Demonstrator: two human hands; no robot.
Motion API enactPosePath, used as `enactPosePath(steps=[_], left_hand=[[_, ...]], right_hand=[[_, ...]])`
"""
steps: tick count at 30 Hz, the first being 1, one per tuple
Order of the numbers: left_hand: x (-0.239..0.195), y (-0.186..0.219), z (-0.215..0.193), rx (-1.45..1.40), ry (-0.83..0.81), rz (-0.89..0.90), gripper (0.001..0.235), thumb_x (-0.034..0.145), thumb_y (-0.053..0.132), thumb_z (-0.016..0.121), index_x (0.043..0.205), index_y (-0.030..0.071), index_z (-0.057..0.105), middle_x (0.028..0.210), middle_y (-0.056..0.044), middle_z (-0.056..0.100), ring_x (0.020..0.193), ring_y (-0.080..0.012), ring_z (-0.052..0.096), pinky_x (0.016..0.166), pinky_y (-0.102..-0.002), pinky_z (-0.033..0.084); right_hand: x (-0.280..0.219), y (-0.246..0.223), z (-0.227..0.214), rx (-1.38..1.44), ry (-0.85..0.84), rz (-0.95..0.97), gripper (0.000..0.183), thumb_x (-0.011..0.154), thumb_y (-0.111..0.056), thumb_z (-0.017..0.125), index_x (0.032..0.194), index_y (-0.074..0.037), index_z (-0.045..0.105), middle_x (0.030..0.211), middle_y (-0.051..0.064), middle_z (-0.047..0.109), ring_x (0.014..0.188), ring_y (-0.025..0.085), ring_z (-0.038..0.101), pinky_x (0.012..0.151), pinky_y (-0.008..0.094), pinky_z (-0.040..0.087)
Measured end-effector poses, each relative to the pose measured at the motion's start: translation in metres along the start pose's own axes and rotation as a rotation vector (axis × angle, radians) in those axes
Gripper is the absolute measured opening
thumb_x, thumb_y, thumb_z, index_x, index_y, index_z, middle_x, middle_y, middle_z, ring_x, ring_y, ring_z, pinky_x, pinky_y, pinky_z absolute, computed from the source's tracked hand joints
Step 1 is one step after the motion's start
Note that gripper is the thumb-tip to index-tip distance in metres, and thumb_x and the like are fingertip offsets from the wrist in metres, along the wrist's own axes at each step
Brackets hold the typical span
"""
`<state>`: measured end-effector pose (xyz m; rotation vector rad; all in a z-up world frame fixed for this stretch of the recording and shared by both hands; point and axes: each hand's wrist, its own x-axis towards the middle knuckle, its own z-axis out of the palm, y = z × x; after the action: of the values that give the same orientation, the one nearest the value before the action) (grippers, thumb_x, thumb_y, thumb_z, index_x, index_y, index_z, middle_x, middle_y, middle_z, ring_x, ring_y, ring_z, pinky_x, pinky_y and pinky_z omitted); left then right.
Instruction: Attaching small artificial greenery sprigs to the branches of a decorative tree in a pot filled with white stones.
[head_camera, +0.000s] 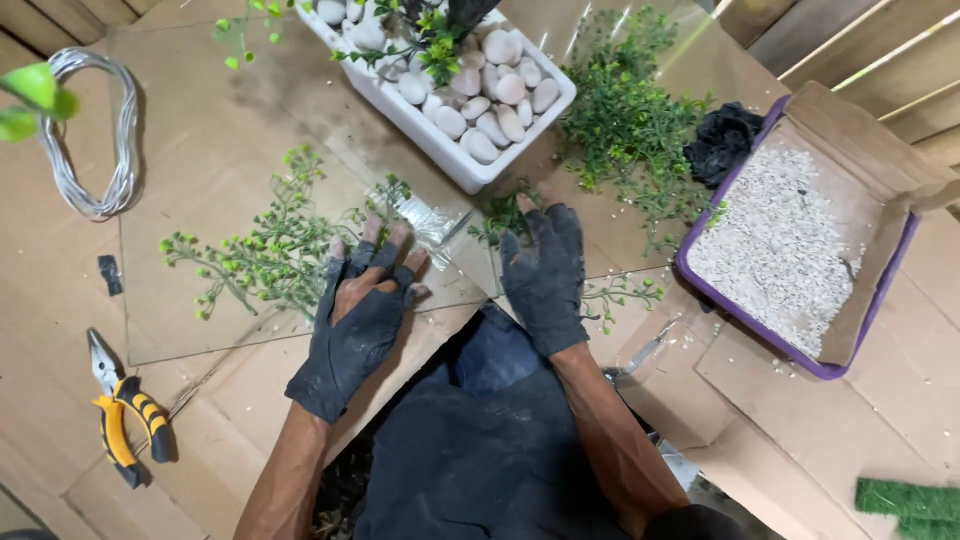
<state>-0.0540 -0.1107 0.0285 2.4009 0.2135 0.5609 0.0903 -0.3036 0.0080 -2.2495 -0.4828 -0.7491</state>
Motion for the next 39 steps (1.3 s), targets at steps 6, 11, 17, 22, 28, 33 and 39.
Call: enactPosePath(steps=[6,11,17,22,28,33,39], left_hand=[[0.001,-0.013,-0.005,-0.003,-0.01,0.079,0.048,0.104,0.025,0.061,0.15,0.02,0.05,0.16,-0.013,0.039,0.156,-0.0429,0.02,0.135,-0.066,0.007],[-0.009,-0.022,-0.012,0.012,-0.004,0.131,0.048,0.105,0.024,0.061,0.151,0.02,0.049,0.162,-0.013,0.036,0.158,-0.043,0.017,0.136,-0.066,0.004],[-0.022,-0.014,-0.004,0.013,0.009,0.181,0.048,0.105,0.022,0.061,0.151,0.02,0.048,0.164,-0.013,0.034,0.16,-0.0431,0.014,0.138,-0.066,0.001],[-0.028,0.004,0.011,-0.227,-0.101,-0.026,0.048,0.107,0.027,0.05,0.154,0.025,0.041,0.17,-0.007,0.018,0.161,-0.0376,0.008,0.136,-0.064,0.008],[-0.039,-0.002,0.041,-1.14,-0.076,-0.156,0.068,0.105,0.014,0.065,0.16,0.022,0.025,0.169,-0.009,0.012,0.154,-0.0367,0.022,0.122,-0.059,0.037],[-0.045,-0.015,0.062,-1.319,-0.061,-0.437,0.07,0.098,0.006,0.06,0.159,0.018,0.029,0.17,-0.002,0.022,0.141,-0.0287,0.048,0.113,-0.048,0.055],[-0.055,-0.024,0.071,-1.078,-0.076,-0.095,0.051,0.104,0.001,0.053,0.153,0.013,0.042,0.171,-0.004,0.013,0.154,-0.0305,0.032,0.12,-0.053,0.053]], right_hand=[[0.0,0.009,0.005,0.285,-0.271,0.182,0.052,0.092,-0.043,0.077,0.142,-0.038,0.064,0.14,0.001,0.067,0.133,0.029,0.059,0.111,0.046,0.051],[0.026,0.077,0.02,0.048,-0.005,0.155,0.036,0.088,-0.033,0.086,0.113,-0.008,0.078,0.115,0.02,0.074,0.12,0.039,0.065,0.106,0.048,0.053],[0.083,0.097,-0.008,-0.044,-0.008,0.219,0.023,0.09,0.008,0.063,0.112,0.003,0.064,0.111,0.016,0.056,0.089,0.022,0.056,0.06,0.025,0.061],[0.086,0.144,0.008,-0.169,-0.02,0.176,0.031,0.082,-0.002,0.079,0.113,-0.004,0.076,0.108,0.017,0.068,0.101,0.033,0.064,0.095,0.04,0.055],[0.101,0.111,-0.019,-0.022,-0.015,0.171,0.01,0.096,-0.004,0.063,0.096,-0.003,0.073,0.103,0.015,0.064,0.087,0.026,0.063,0.071,0.035,0.057],[0.107,0.096,-0.042,0.068,0.155,0.226,0.013,0.102,-0.007,0.064,0.093,-0.001,0.07,0.098,0.016,0.069,0.079,0.023,0.068,0.057,0.03,0.063],[0.118,0.073,-0.066,0.455,0.151,0.27,0.011,0.108,-0.011,0.056,0.103,-0.004,0.063,0.088,0.015,0.074,0.06,0.016,0.065,0.05,0.026,0.054]])
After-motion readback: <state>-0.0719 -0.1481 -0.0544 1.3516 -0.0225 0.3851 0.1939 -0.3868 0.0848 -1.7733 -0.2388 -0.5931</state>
